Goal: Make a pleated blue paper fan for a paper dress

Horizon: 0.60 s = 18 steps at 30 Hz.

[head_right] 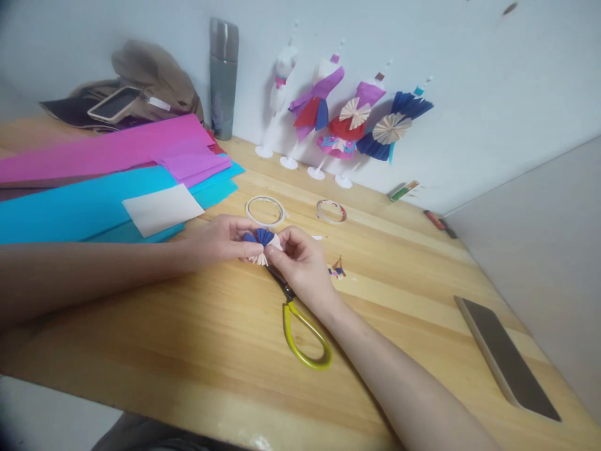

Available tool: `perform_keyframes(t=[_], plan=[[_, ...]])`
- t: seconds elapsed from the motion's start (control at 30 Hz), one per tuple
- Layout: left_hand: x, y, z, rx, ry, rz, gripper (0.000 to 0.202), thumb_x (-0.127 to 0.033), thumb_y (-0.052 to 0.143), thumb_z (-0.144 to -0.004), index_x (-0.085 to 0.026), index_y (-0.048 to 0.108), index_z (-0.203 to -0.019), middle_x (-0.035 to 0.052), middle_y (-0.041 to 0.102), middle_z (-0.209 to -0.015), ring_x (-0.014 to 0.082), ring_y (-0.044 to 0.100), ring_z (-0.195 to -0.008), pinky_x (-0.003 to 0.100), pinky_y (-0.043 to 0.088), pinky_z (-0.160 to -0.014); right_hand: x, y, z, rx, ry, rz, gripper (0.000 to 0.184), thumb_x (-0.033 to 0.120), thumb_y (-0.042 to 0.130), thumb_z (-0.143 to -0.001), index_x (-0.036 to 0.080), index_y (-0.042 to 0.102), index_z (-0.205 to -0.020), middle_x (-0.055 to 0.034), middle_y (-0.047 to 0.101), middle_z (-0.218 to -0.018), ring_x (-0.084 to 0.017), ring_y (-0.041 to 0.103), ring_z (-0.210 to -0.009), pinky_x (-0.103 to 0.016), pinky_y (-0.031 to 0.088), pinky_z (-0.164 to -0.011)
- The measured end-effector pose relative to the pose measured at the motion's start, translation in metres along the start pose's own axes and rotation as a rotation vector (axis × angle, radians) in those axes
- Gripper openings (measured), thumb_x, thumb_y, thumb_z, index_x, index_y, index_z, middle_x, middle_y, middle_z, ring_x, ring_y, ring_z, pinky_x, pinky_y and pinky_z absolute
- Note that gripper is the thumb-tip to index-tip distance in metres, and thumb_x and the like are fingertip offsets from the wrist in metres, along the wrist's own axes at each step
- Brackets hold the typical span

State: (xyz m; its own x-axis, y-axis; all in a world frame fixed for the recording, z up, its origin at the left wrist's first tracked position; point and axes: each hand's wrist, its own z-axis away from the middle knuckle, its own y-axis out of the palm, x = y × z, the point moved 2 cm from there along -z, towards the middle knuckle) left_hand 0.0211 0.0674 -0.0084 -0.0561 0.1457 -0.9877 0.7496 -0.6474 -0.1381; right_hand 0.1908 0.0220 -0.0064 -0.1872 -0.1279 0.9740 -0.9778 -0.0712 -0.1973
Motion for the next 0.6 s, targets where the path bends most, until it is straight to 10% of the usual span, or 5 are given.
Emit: perform_keyframes(t=[0.6], plan=[[-0.0056, -0.0001, 0.0036, -0.116, -0.023, 0.025, 0.018, -0.033, 0.065, -0.081, -0.016, 0.069, -0.083, 0.0012, 0.069, -0.073, 0.013, 0.064, -0.071, 0.022, 0.048, -0.063, 0.0009, -0.0005, 0.0, -0.037, 0.044, -0.071, 0.033, 0.044, 0.08, -0.072, 0.023, 0.056, -0.07, 0.0028, 0.056, -0.061, -0.013, 0.047, -0.054, -0.028, 0.036, -0.053]])
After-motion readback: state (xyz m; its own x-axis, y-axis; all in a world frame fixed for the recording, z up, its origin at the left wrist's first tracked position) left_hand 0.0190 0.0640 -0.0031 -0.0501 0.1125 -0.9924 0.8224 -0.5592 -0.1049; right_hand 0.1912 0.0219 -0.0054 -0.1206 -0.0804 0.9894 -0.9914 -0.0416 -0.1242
